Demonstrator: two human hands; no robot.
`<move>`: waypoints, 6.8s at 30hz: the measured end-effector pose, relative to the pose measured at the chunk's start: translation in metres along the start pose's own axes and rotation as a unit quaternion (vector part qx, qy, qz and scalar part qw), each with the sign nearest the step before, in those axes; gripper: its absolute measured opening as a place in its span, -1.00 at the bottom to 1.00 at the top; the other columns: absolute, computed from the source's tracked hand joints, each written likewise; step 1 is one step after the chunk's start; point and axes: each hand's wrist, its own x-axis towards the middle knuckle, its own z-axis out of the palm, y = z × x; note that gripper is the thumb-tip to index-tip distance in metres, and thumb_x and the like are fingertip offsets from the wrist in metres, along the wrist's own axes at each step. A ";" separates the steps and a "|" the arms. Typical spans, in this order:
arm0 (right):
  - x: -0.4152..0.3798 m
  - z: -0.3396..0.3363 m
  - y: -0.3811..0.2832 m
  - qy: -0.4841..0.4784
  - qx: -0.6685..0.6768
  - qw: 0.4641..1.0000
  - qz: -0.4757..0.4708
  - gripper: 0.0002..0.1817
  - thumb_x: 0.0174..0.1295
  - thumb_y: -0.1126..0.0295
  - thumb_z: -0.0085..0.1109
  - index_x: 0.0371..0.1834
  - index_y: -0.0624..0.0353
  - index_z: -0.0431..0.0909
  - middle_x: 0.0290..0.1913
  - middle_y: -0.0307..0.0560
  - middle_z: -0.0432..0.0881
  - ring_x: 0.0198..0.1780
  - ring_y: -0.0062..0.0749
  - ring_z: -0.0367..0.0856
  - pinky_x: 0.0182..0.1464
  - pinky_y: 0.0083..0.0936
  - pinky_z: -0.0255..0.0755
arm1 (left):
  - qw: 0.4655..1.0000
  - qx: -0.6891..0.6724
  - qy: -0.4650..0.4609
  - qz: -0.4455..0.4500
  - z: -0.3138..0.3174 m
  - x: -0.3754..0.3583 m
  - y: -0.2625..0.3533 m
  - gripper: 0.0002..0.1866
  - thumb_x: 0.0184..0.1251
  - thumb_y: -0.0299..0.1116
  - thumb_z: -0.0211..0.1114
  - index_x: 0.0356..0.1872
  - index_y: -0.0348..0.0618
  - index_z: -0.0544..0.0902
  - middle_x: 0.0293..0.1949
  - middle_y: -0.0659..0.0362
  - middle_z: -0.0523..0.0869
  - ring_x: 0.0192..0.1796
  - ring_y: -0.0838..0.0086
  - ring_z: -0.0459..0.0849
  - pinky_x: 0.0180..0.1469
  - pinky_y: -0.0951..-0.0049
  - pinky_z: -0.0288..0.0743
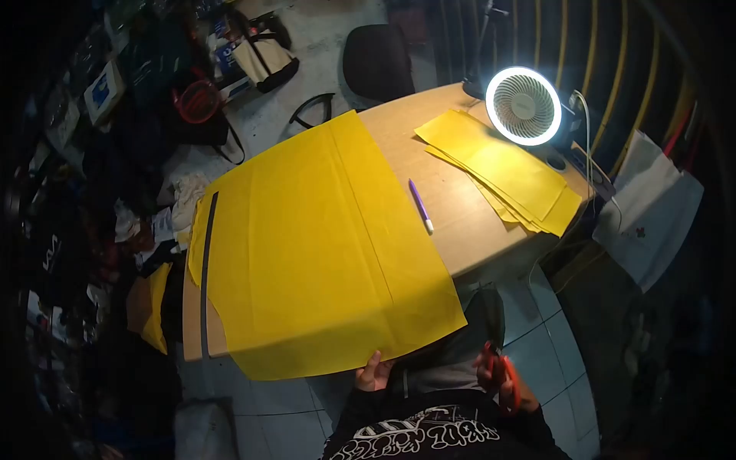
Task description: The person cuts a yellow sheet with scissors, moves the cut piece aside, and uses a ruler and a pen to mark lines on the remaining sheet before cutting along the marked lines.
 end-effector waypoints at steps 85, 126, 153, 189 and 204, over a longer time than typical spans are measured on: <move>0.021 0.110 0.027 -0.052 -0.338 0.933 -0.110 -0.52 0.50 0.01 -0.11 -0.32 0.27 0.42 -0.57 0.07 0.51 -0.53 -0.16 0.53 -0.43 -0.23 0.33 | 0.954 0.263 0.131 0.064 0.086 -0.017 0.005 -0.83 0.23 -0.48 0.40 -0.22 -0.21 0.60 -0.38 0.17 0.69 -0.47 0.52 0.66 -0.39 0.56 0.56; 0.043 0.116 0.030 -0.010 -0.340 0.930 -0.139 -0.45 0.47 -0.02 -0.05 -0.35 0.35 0.48 -0.64 -0.05 0.53 -0.60 -0.39 0.53 -0.50 -0.38 0.38 | 0.964 0.239 0.104 0.059 0.085 -0.020 0.007 -0.85 0.24 -0.53 0.39 -0.23 -0.21 0.59 -0.40 0.22 0.67 -0.46 0.58 0.63 -0.38 0.60 0.53; 0.051 0.121 0.022 -0.008 -0.341 0.929 -0.144 -0.45 0.48 0.00 -0.05 -0.38 0.37 0.47 -0.62 0.04 0.51 -0.60 -0.30 0.45 -0.48 -0.30 0.35 | 0.964 0.237 0.096 0.077 0.075 -0.021 0.003 -0.85 0.22 -0.56 0.40 -0.27 -0.27 0.59 -0.35 0.23 0.68 -0.36 0.63 0.64 -0.29 0.61 0.49; 0.050 0.134 0.017 0.002 -0.357 0.922 -0.151 -0.41 0.47 -0.05 -0.09 -0.30 0.39 0.52 -0.53 0.12 0.60 -0.50 -0.13 0.61 -0.40 -0.26 0.43 | 0.964 0.230 0.114 0.074 0.080 -0.034 0.017 -0.78 0.34 -0.49 0.29 -0.04 -0.24 0.54 -0.18 0.16 0.64 -0.22 0.47 0.65 -0.18 0.46 0.57; 0.048 0.144 0.000 -0.012 -0.373 0.916 -0.147 -0.40 0.52 -0.03 -0.22 -0.30 0.39 0.53 -0.42 0.14 0.65 -0.38 -0.02 0.66 -0.26 -0.28 0.50 | 0.959 0.257 0.078 0.090 0.087 -0.039 0.025 -0.81 0.31 -0.42 0.34 -0.12 -0.23 0.57 -0.29 0.20 0.65 -0.36 0.56 0.57 -0.31 0.56 0.45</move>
